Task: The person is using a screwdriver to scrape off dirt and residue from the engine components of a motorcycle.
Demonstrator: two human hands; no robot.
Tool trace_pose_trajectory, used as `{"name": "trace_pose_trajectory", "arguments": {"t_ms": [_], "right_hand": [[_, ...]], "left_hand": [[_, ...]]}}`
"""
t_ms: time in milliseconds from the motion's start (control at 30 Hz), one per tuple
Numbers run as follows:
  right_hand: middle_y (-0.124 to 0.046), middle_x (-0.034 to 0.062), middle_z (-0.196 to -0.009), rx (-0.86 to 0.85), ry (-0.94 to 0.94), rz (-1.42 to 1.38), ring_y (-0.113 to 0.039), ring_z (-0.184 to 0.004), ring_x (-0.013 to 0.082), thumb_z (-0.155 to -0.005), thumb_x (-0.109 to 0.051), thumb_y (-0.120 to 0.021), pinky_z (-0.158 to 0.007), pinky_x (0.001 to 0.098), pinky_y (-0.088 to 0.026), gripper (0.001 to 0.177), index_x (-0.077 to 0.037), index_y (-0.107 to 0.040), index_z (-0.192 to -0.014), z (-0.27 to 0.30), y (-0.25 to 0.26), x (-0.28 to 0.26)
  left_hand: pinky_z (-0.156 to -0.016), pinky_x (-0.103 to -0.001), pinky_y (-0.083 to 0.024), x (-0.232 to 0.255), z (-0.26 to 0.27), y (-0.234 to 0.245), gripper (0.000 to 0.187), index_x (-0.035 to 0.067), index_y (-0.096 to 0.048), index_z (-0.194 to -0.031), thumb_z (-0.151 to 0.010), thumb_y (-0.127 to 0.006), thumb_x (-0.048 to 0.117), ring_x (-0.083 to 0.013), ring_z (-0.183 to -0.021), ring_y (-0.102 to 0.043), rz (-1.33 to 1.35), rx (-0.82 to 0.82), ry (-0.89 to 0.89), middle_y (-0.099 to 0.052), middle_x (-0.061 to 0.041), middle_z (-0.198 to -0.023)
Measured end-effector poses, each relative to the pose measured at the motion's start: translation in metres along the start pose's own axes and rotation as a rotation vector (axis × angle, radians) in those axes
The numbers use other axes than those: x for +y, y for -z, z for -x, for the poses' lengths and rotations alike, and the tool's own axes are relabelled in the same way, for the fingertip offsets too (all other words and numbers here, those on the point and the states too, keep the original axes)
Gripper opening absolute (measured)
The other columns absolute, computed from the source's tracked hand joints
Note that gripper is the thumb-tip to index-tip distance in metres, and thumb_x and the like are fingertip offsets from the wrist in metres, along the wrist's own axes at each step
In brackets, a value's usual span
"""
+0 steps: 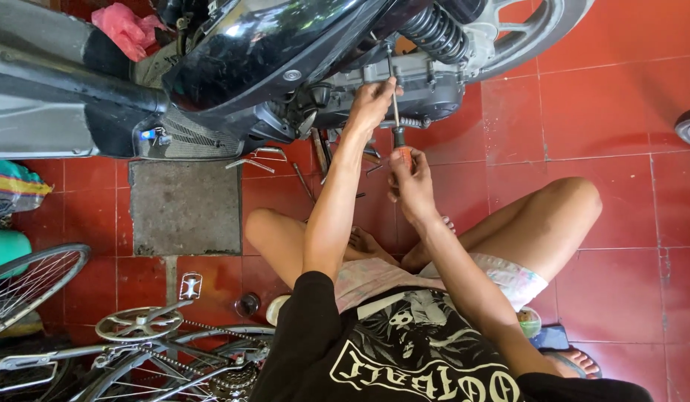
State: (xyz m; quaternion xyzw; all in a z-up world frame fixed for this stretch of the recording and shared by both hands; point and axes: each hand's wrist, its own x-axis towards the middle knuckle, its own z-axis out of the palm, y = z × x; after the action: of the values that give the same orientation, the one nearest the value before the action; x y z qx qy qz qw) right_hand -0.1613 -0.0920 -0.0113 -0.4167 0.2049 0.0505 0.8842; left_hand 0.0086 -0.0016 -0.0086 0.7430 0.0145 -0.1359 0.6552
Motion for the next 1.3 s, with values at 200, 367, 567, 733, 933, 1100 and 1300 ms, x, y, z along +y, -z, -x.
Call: {"name": "trace_pose_trajectory", "arguments": {"t_ms": [200, 367, 567, 733, 933, 1100, 1300], "right_hand": [[-0.056, 0.0125, -0.087, -0.155, -0.025, -0.221, -0.043, -0.051, 0.0096, -0.111, -0.038, -0.046, -0.035, 0.0196, -0.028, 0.042, 0.001, -0.055, -0.127, 0.002, -0.009, -0.014], [-0.051, 0.0003, -0.079, -0.401, -0.338, -0.741, -0.031, -0.044, 0.0042, -0.107, -0.041, -0.051, -0.030, 0.0182, -0.023, 0.038, -0.008, -0.057, -0.125, -0.014, 0.002, 0.001], [-0.060, 0.0056, -0.083, 0.037, -0.097, -0.059, -0.054, -0.056, 0.0153, -0.102, -0.040, -0.055, -0.041, 0.0268, -0.028, 0.026, -0.015, -0.050, -0.110, 0.006, -0.023, -0.030], [-0.061, 0.0056, -0.090, 0.081, 0.083, 0.169, -0.047, -0.051, 0.0096, -0.103, -0.029, -0.056, -0.038, 0.0243, -0.029, 0.027, -0.013, -0.048, -0.123, 0.002, -0.021, -0.015], [-0.057, 0.0005, -0.098, -0.340, -0.346, -0.965, -0.039, -0.050, -0.0005, -0.108, -0.032, -0.053, -0.031, 0.0123, -0.025, 0.034, -0.007, -0.056, -0.132, -0.028, 0.004, 0.026], [-0.054, 0.0059, -0.095, -0.215, -0.235, -0.598, -0.044, -0.054, 0.0034, -0.108, -0.045, -0.046, -0.031, 0.0126, -0.024, 0.043, -0.007, -0.054, -0.127, -0.015, -0.020, 0.020], [-0.062, 0.0103, -0.082, 0.143, 0.274, 0.374, -0.066, -0.056, 0.0172, -0.107, -0.027, -0.061, -0.035, 0.0232, -0.043, 0.024, -0.007, -0.054, -0.119, -0.017, -0.011, 0.012]], "left_hand": [[-0.066, -0.032, -0.055, 0.019, 0.009, -0.001, 0.039, 0.015, -0.084, -0.085, -0.093, -0.066, 0.049, -0.0180, -0.076, -0.070, -0.222, 0.121, -0.032, -0.073, -0.007, -0.076], [-0.047, -0.023, -0.031, 0.048, 0.023, 0.004, 0.049, 0.011, -0.080, -0.105, -0.102, -0.045, 0.046, -0.0066, -0.051, -0.032, -0.156, -0.091, 0.154, -0.031, 0.008, -0.058], [-0.076, -0.034, -0.049, 0.029, 0.005, -0.005, 0.045, 0.015, -0.079, -0.079, -0.095, -0.055, 0.048, -0.0145, -0.080, -0.067, -0.236, 0.072, 0.147, -0.076, 0.001, -0.081], [-0.069, -0.032, -0.045, 0.028, 0.003, -0.007, 0.044, 0.015, -0.078, -0.078, -0.094, -0.055, 0.050, -0.0143, -0.076, -0.066, -0.286, 0.093, 0.129, -0.079, 0.002, -0.085], [-0.069, -0.036, -0.056, 0.012, 0.003, 0.005, 0.046, 0.008, -0.081, -0.096, -0.099, -0.055, 0.046, -0.0237, -0.080, -0.070, -0.189, 0.055, -0.036, -0.072, -0.009, -0.080], [-0.060, -0.041, -0.064, -0.014, -0.015, 0.002, 0.042, 0.012, -0.083, -0.094, -0.095, -0.059, 0.047, -0.0249, -0.079, -0.073, -0.142, 0.112, 0.049, -0.072, -0.011, -0.079], [-0.076, -0.040, -0.056, -0.001, -0.005, -0.008, 0.041, 0.015, -0.082, -0.086, -0.096, -0.060, 0.048, -0.0266, -0.086, -0.072, -0.166, 0.179, -0.030, -0.075, -0.009, -0.080]]}}
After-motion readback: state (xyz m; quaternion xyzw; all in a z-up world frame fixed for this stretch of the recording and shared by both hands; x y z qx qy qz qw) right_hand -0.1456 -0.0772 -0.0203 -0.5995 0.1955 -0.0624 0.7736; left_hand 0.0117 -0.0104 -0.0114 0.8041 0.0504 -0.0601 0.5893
